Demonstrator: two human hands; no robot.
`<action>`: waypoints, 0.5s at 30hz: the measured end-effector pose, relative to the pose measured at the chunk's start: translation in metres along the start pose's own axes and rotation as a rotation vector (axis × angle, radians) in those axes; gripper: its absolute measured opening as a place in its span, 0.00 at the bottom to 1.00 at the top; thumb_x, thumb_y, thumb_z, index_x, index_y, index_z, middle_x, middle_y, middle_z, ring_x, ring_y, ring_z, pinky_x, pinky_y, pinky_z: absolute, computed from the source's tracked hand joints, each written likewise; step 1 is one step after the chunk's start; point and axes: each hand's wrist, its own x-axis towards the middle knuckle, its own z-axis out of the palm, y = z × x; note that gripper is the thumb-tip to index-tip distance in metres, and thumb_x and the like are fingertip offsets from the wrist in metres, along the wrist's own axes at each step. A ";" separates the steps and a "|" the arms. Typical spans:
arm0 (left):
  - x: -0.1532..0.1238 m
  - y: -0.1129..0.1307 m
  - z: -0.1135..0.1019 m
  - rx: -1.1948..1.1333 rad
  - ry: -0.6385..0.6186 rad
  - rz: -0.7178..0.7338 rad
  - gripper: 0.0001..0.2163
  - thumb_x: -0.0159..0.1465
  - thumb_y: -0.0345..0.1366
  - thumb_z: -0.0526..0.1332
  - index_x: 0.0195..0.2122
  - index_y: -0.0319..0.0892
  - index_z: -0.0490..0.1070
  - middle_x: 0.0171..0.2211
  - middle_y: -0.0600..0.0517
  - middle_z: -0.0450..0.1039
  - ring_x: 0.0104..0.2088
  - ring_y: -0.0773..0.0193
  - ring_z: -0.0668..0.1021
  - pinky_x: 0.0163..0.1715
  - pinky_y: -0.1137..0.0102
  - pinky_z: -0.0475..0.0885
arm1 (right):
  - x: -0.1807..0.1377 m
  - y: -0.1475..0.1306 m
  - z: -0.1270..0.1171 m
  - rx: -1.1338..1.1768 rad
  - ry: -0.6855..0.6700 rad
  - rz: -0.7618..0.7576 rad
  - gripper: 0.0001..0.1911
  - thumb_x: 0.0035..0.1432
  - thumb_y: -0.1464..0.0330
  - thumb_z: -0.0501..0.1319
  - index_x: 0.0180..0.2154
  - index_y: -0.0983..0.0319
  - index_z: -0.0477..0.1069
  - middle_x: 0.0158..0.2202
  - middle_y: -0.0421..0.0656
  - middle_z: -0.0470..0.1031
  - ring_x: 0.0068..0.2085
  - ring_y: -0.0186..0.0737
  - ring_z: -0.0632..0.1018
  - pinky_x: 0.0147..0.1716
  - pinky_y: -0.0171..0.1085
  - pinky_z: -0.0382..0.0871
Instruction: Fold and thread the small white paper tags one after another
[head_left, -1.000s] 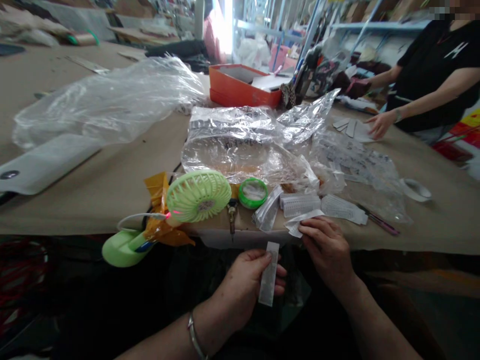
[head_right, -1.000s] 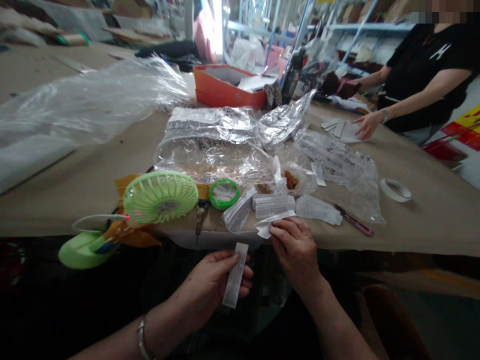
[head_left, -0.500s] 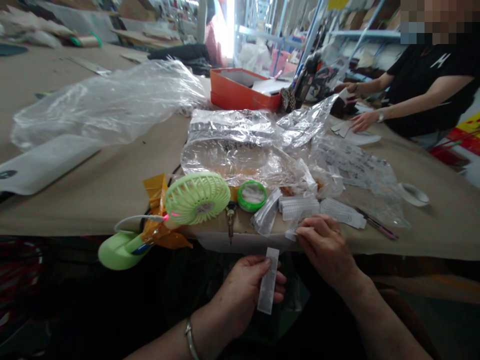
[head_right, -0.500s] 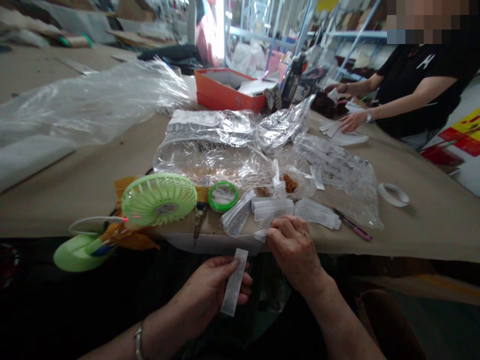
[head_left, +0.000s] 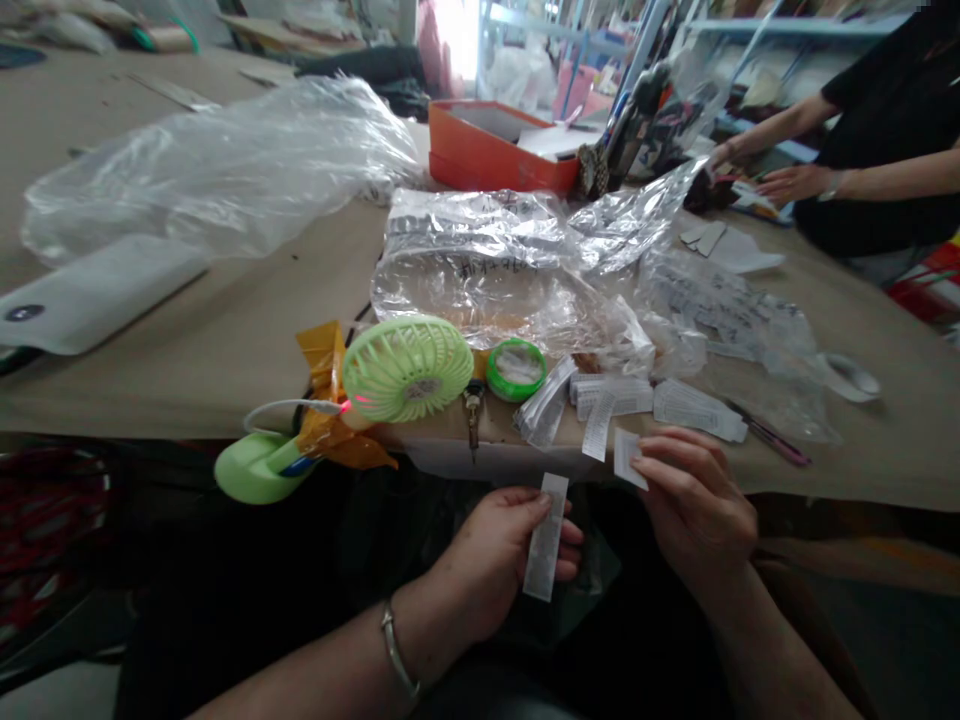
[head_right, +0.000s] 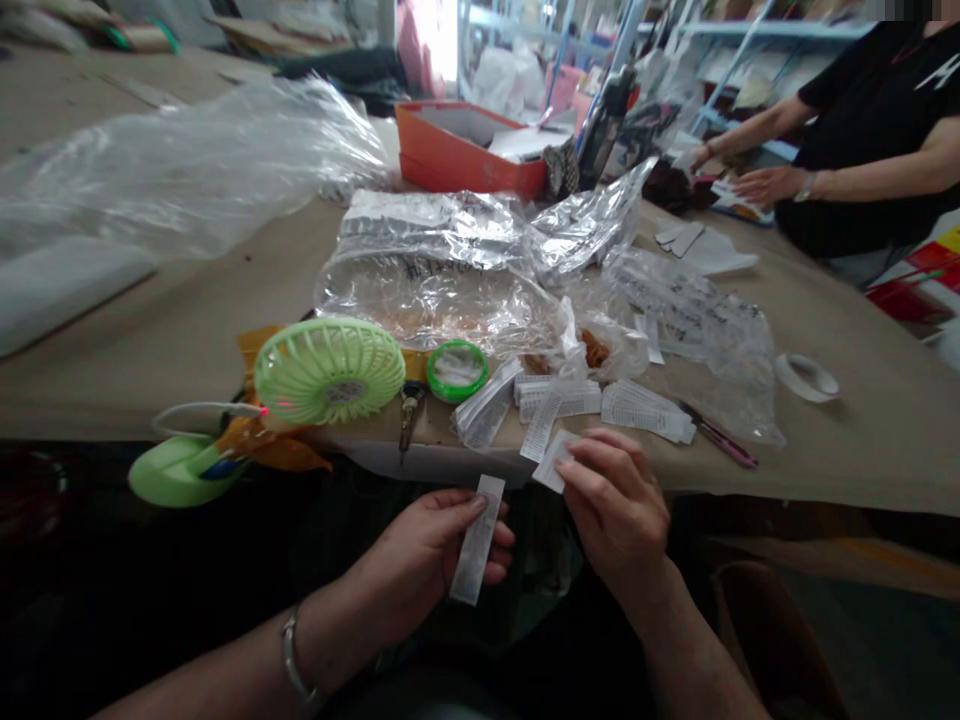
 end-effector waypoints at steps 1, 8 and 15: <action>-0.001 0.001 0.001 -0.033 -0.018 0.002 0.09 0.62 0.33 0.57 0.36 0.33 0.72 0.26 0.46 0.75 0.21 0.67 0.75 0.24 0.72 0.71 | -0.003 -0.010 0.001 0.062 -0.041 -0.026 0.12 0.54 0.79 0.62 0.39 0.60 0.72 0.40 0.45 0.74 0.48 0.45 0.73 0.46 0.46 0.71; -0.004 -0.001 0.001 -0.224 -0.107 0.083 0.06 0.54 0.31 0.65 0.29 0.31 0.75 0.24 0.49 0.73 0.23 0.70 0.74 0.22 0.77 0.66 | -0.029 -0.047 0.025 0.245 -0.259 -0.166 0.08 0.59 0.76 0.59 0.38 0.61 0.74 0.39 0.44 0.78 0.49 0.41 0.74 0.51 0.47 0.67; -0.006 -0.003 0.000 -0.190 -0.119 0.062 0.07 0.50 0.30 0.67 0.30 0.31 0.75 0.25 0.49 0.73 0.23 0.70 0.74 0.21 0.78 0.64 | -0.026 -0.051 0.026 0.296 -0.261 -0.136 0.08 0.58 0.77 0.59 0.37 0.62 0.74 0.36 0.44 0.78 0.49 0.42 0.74 0.50 0.46 0.69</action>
